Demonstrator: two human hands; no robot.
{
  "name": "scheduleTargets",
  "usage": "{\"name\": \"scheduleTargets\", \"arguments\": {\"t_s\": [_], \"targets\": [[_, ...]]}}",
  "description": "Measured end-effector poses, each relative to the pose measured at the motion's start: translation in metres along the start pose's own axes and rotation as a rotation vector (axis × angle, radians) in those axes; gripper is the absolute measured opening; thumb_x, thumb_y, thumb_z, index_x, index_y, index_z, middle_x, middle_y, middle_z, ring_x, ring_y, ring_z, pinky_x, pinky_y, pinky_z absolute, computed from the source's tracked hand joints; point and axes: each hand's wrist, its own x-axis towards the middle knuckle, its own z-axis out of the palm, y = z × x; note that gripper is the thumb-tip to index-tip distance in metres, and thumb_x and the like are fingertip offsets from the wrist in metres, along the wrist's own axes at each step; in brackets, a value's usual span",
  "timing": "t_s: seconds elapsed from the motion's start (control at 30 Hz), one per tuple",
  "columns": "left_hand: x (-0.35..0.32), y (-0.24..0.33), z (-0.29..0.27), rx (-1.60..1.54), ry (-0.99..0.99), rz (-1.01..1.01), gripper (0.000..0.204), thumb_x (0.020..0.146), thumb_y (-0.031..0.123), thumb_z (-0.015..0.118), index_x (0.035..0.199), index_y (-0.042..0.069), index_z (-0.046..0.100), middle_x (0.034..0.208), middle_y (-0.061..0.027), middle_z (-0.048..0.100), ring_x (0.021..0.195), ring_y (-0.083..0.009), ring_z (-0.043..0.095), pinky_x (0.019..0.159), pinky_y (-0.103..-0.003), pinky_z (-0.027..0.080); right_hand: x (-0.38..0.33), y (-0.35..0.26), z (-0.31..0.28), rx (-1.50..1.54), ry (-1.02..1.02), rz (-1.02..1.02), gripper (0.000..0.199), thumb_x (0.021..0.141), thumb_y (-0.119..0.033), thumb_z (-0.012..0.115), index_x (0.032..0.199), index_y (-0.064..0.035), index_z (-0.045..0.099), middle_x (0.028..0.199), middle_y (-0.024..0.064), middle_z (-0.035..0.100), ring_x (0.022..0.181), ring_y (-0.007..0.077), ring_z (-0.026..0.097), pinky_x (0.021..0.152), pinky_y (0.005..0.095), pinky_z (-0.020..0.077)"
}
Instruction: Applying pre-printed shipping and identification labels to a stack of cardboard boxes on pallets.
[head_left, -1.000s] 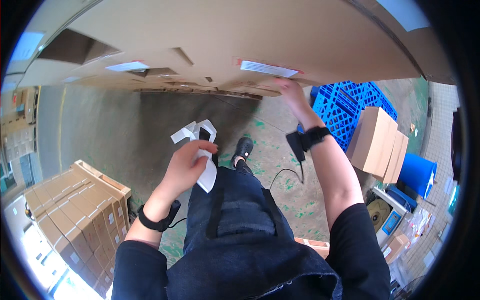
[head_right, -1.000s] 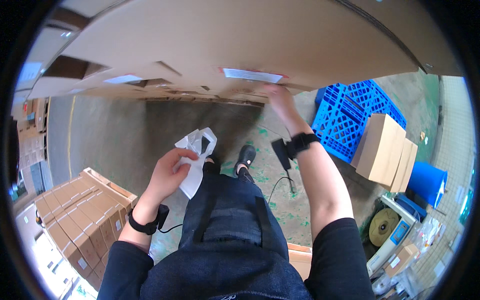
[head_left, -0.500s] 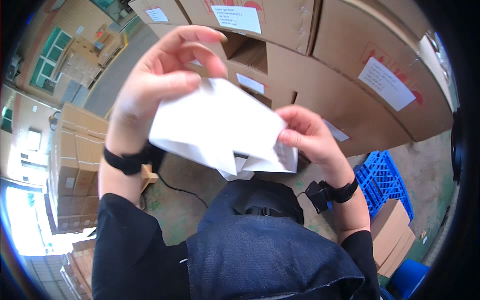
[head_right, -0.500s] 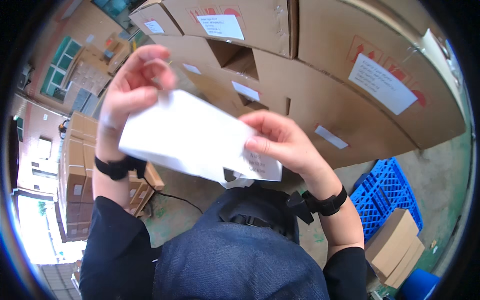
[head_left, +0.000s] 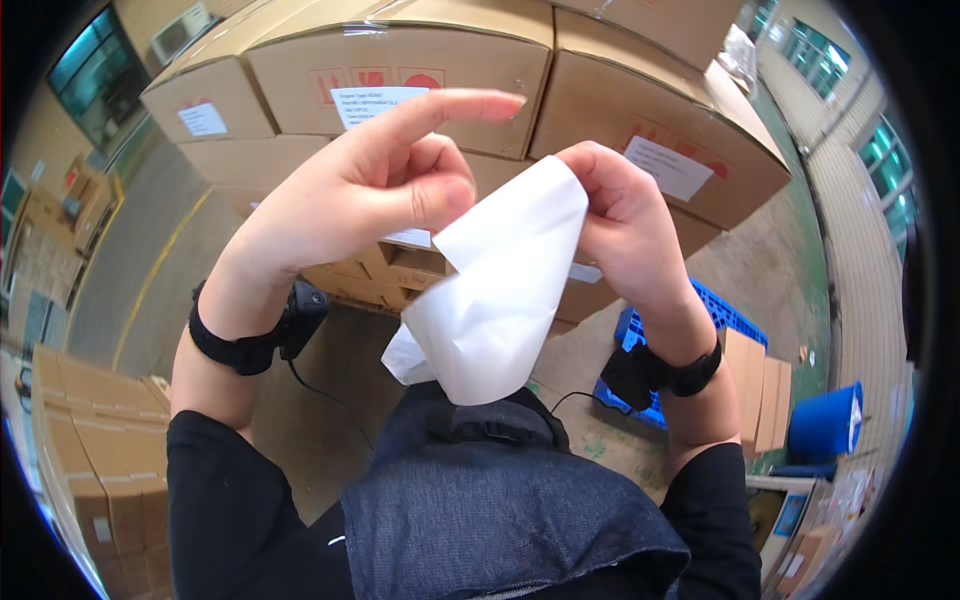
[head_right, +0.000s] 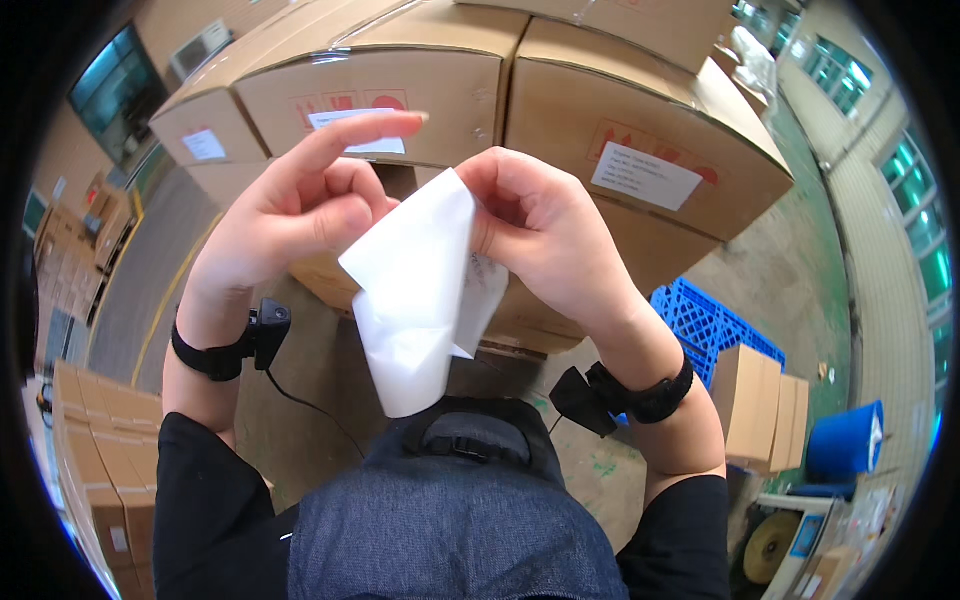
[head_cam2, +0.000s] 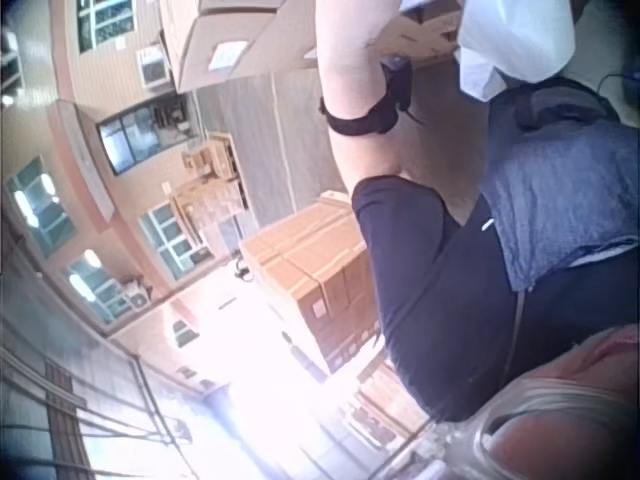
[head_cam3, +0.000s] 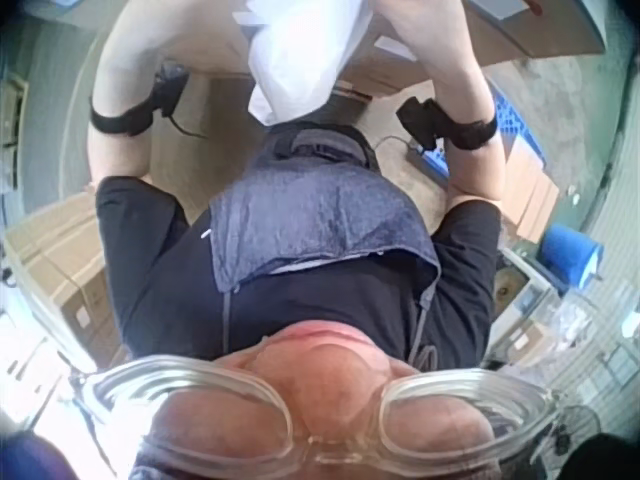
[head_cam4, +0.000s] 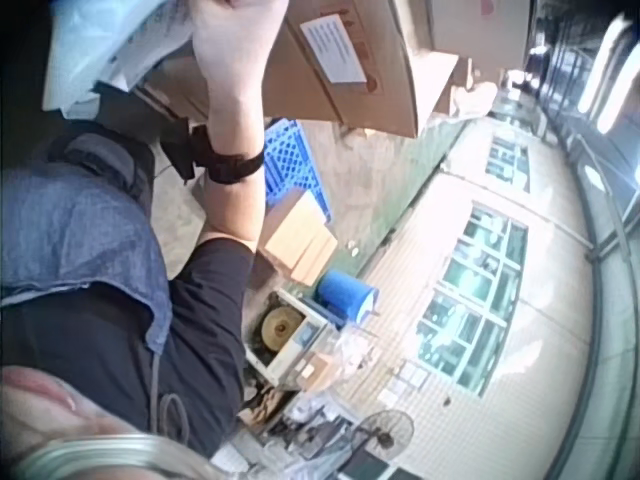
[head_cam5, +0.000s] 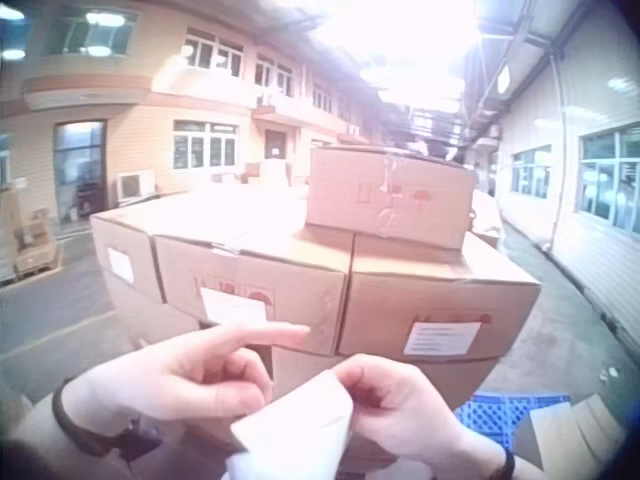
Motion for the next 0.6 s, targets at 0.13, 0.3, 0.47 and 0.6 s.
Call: {"name": "scheduleTargets", "arguments": {"t_s": [0.13,0.3,0.47,0.6], "targets": [[0.011,-0.003,-0.004,-0.119,-0.072,0.062,0.055,0.088,0.036,0.049,0.132,0.005,0.036,0.082,-0.0035,0.055,0.078,-0.0102,0.054,0.074,-0.024,0.042,0.0,0.001,0.013,-0.139,0.153,-0.031,0.015,0.079,0.004,0.053,0.092,0.0001,0.058,0.08,0.0025,0.06,0.075,0.0084,0.057,0.067,0.0226,0.0463],[0.007,0.008,-0.006,0.7,0.039,0.145,0.042,0.085,0.016,0.057,0.124,0.009,0.046,0.075,0.0024,0.049,0.072,-0.0046,0.05,0.066,-0.019,0.04,0.014,0.003,0.035,-0.535,0.21,-0.258,0.016,0.074,0.001,0.056,0.089,-0.0018,0.06,0.078,0.0108,0.059,0.068,0.0236,0.059,0.063,0.0275,0.0465],[-0.016,-0.018,-0.04,0.043,0.078,0.088,0.04,0.083,0.006,0.057,0.122,0.007,0.049,0.075,0.0034,0.051,0.07,-0.003,0.05,0.061,-0.018,0.041,0.018,0.02,0.058,0.078,0.092,-0.088,0.022,0.08,0.002,0.058,0.101,-0.003,0.063,0.092,0.0051,0.064,0.085,0.0099,0.059,0.075,0.0239,0.0488],[-0.041,-0.028,-0.053,-0.361,0.132,0.015,0.029,0.085,0.005,0.052,0.113,0.004,0.053,0.089,-0.0023,0.059,0.083,-0.0091,0.058,0.072,-0.022,0.048,0.026,0.032,0.077,-0.136,0.014,-0.219,0.022,0.078,0.006,0.06,0.1,0.0024,0.061,0.096,0.0091,0.063,0.089,0.0141,0.059,0.078,0.025,0.0483]]}}
